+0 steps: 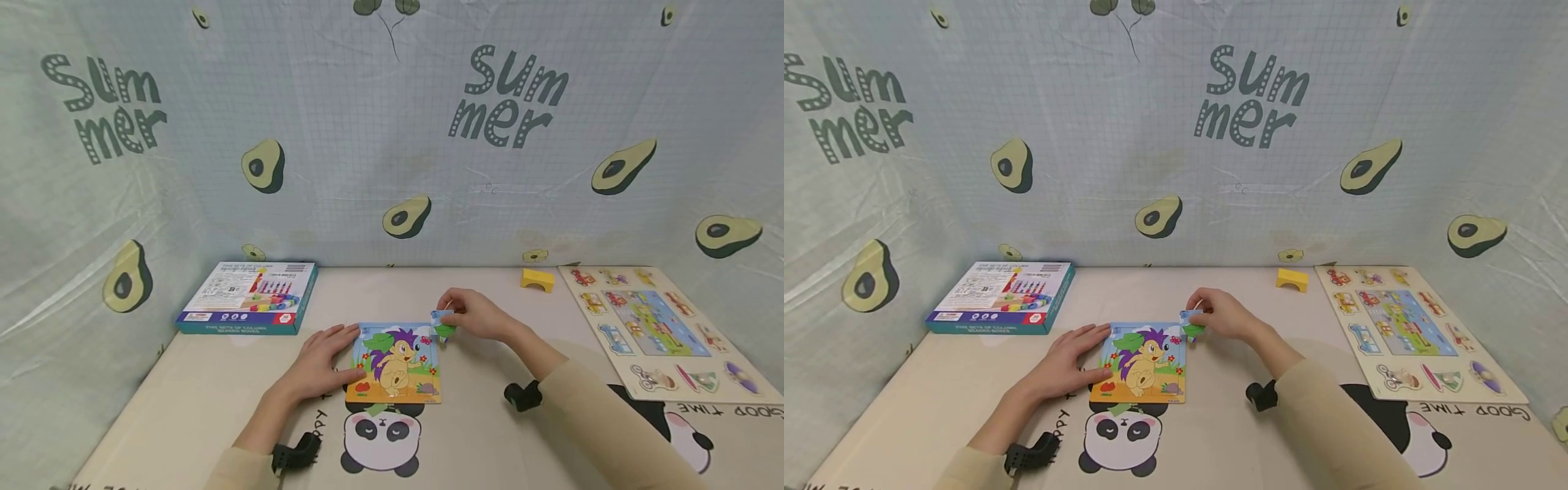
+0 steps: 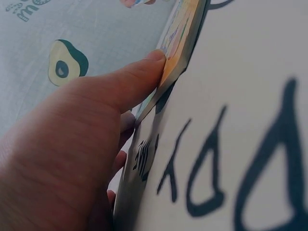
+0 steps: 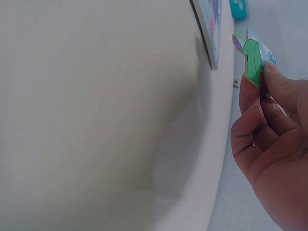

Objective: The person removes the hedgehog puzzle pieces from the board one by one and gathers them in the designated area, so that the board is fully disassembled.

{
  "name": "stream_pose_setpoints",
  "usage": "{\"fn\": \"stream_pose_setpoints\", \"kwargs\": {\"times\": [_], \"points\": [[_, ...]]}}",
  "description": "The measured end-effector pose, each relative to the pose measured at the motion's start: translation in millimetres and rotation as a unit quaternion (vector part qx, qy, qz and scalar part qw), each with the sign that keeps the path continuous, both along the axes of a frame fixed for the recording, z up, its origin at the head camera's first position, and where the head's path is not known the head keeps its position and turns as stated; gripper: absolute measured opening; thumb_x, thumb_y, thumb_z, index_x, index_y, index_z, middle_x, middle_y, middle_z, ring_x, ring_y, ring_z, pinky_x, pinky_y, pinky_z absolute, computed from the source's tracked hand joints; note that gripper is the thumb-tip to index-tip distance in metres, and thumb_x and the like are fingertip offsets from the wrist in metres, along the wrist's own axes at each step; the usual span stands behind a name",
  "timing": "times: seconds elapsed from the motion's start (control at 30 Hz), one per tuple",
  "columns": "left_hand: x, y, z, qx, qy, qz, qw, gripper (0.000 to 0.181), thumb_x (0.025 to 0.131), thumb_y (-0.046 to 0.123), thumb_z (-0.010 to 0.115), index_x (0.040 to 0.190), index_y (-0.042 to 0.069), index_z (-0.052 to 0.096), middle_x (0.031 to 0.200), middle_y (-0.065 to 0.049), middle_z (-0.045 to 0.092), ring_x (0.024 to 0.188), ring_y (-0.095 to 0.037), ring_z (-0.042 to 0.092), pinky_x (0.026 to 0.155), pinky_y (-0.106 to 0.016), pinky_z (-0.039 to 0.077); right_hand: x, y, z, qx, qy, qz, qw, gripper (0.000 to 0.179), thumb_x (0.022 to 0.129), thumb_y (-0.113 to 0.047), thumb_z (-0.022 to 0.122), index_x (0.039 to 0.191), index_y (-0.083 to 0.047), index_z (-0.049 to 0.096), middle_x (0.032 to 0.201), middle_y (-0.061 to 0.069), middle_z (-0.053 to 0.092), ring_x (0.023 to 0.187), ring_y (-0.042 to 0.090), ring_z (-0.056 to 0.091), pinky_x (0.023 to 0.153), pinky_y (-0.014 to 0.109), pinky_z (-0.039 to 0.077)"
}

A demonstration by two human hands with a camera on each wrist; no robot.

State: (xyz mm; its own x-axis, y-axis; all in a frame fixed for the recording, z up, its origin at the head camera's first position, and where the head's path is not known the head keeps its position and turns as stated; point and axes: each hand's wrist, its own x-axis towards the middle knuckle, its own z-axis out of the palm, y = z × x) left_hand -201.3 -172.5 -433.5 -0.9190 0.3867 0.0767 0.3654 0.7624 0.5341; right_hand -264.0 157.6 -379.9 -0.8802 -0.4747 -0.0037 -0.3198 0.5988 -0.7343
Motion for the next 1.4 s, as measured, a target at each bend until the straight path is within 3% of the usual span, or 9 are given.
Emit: {"fn": "stream_pose_setpoints", "kwargs": {"times": [0.67,1.0,1.4], "points": [[0.6,0.9,0.0,0.000,-0.006,0.010,0.9999,0.084,0.084,0.052,0.075,0.152,0.011,0.048,0.156,-0.007,0.043,0.149,-0.034,0.025,0.120,-0.059,0.010,-14.0,14.5,-19.4,0.008,-0.031,0.000,0.9995,0.010,0.098,-0.006,0.065,0.106,-0.002,0.062,0.083,0.003,0.058,0.076,0.017,0.049,0.067,0.031,0.041],[-0.1,1.7,1.0,0.002,-0.011,0.015,0.9998,0.085,0.083,0.053,0.076,0.152,0.012,0.048,0.156,-0.007,0.043,0.149,-0.033,0.025,0.120,-0.058,0.009,-12.6,13.1,-23.9,0.034,0.007,0.002,0.9994,0.007,0.098,-0.006,0.065,0.104,-0.004,0.064,0.094,0.003,0.060,0.088,0.020,0.051,0.080,0.034,0.046],[-0.2,0.7,-0.5,0.006,-0.008,0.012,0.9999,0.085,0.083,0.053,0.076,0.151,0.011,0.049,0.156,-0.007,0.044,0.149,-0.033,0.025,0.120,-0.059,0.010,-9.1,10.0,-25.3,0.047,0.024,-0.001,0.9986,0.010,0.097,-0.007,0.067,0.105,-0.001,0.068,0.090,0.002,0.059,0.084,0.018,0.050,0.074,0.031,0.045]]}}
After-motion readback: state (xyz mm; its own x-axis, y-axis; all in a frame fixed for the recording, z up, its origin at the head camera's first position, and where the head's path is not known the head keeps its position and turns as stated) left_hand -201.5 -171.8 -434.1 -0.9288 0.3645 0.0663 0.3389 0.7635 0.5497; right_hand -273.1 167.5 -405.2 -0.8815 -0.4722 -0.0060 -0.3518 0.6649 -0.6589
